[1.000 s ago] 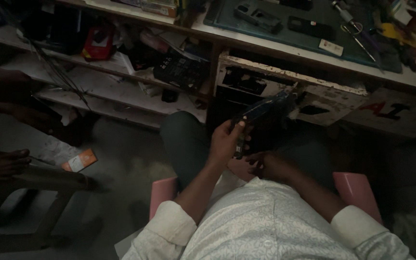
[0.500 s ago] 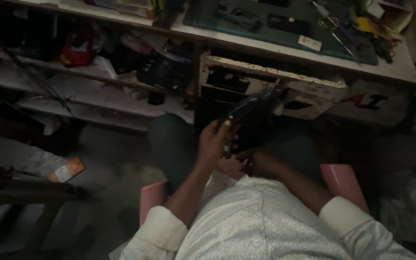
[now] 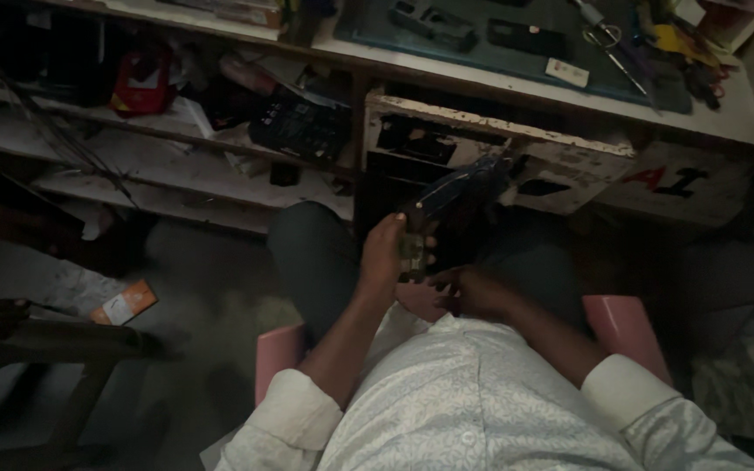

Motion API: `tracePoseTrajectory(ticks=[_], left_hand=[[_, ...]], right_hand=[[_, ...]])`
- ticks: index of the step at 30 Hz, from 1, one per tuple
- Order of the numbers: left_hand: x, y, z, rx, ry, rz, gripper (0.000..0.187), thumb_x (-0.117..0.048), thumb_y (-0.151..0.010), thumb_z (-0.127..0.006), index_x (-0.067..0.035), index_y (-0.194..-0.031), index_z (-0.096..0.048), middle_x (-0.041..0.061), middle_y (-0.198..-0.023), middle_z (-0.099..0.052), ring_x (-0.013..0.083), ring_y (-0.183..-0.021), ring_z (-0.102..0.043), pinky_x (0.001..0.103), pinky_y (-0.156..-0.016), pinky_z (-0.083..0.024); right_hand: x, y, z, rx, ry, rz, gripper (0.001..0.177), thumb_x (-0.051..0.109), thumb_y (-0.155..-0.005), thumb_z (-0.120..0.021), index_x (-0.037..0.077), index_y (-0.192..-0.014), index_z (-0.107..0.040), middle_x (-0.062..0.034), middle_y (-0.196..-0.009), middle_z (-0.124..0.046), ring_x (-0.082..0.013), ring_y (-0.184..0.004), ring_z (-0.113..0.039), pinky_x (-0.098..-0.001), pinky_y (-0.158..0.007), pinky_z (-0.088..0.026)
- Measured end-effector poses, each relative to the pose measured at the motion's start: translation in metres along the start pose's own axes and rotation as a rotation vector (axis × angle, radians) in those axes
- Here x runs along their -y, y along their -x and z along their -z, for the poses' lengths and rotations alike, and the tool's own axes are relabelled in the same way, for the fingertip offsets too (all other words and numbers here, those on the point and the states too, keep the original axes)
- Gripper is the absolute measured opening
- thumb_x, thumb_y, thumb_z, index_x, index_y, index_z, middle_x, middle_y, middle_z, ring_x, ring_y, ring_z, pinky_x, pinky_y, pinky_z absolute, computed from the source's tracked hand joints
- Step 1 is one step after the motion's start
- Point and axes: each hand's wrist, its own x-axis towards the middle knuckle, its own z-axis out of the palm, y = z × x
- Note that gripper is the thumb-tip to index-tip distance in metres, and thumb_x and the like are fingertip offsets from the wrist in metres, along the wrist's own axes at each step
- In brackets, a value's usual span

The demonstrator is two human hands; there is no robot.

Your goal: The person holds a small electronic device and uses a screwdriver to adjust internal components. They repeatedly probe and reposition parts on the circuit board while seated in a cluttered workshop.

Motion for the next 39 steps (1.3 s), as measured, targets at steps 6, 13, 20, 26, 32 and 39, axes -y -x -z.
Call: tracePoseTrajectory(ticks=[6, 13, 20, 26, 32, 39], left_hand=[[0.002, 0.0, 0.0, 0.025, 0.103, 0.005, 0.037, -0.03, -0.105, -0.041, -0.002, -0.117, -0.062, 0.016, -0.091, -0.076, 0.0247, -0.068, -0.072, 0.036, -0.055, -0.059], [-0.001, 0.004, -0.002, 0.097, 0.128, -0.031, 0.038, -0.025, -0.104, -0.04, -0.001, -0.123, -0.062, 0.017, -0.096, -0.076, 0.0239, -0.071, -0.073, 0.036, -0.058, -0.061], [0.007, 0.002, 0.001, 0.114, 0.087, -0.091, 0.041, -0.029, -0.104, -0.04, -0.004, -0.127, -0.062, 0.014, -0.098, -0.075, 0.0229, -0.075, -0.072, 0.035, -0.065, -0.062], [0.022, -0.001, 0.005, 0.177, -0.066, -0.132, 0.044, -0.032, -0.107, -0.038, 0.001, -0.122, -0.064, 0.015, -0.099, -0.074, 0.0243, -0.081, -0.072, 0.038, -0.071, -0.06], [0.029, -0.003, 0.005, 0.2, -0.101, 0.073, 0.054, -0.035, -0.105, -0.028, -0.001, -0.113, -0.069, 0.015, -0.095, -0.077, 0.0219, -0.084, -0.074, 0.036, -0.077, -0.061], [0.029, -0.002, 0.002, 0.245, -0.053, 0.082, 0.047, -0.03, -0.108, -0.034, 0.003, -0.11, -0.068, 0.018, -0.092, -0.076, 0.0239, -0.079, -0.076, 0.035, -0.074, -0.062]], right_hand=[[0.0, 0.001, -0.001, 0.017, -0.029, -0.066, 0.047, 0.032, -0.093, -0.072, 0.019, -0.138, -0.065, -0.0073, -0.117, -0.077, -0.0232, -0.093, -0.076, -0.0354, -0.085, -0.06], [-0.027, -0.02, -0.01, -0.069, -0.227, 0.056, 0.041, 0.023, -0.09, -0.074, 0.008, -0.128, -0.07, -0.0129, -0.118, -0.077, -0.0232, -0.103, -0.073, -0.0388, -0.088, -0.06], [-0.039, -0.021, 0.004, -0.432, -0.539, 0.17, 0.031, 0.023, -0.097, -0.07, 0.008, -0.124, -0.073, -0.007, -0.112, -0.077, -0.0173, -0.1, -0.071, -0.0332, -0.086, -0.057], [-0.028, -0.013, 0.027, -0.594, -0.709, 0.487, 0.033, 0.023, -0.101, -0.07, 0.005, -0.128, -0.069, -0.0049, -0.108, -0.075, -0.0109, -0.092, -0.068, -0.0266, -0.081, -0.056], [-0.017, -0.005, 0.026, -0.572, -0.754, 0.494, 0.036, 0.024, -0.098, -0.072, 0.006, -0.13, -0.068, -0.0025, -0.098, -0.073, -0.0093, -0.083, -0.067, -0.0256, -0.075, -0.056], [-0.019, -0.006, 0.024, -0.626, -0.692, 0.544, 0.026, 0.025, -0.098, -0.075, 0.007, -0.117, -0.073, -0.0022, -0.102, -0.074, -0.0091, -0.091, -0.068, -0.0256, -0.081, -0.056]])
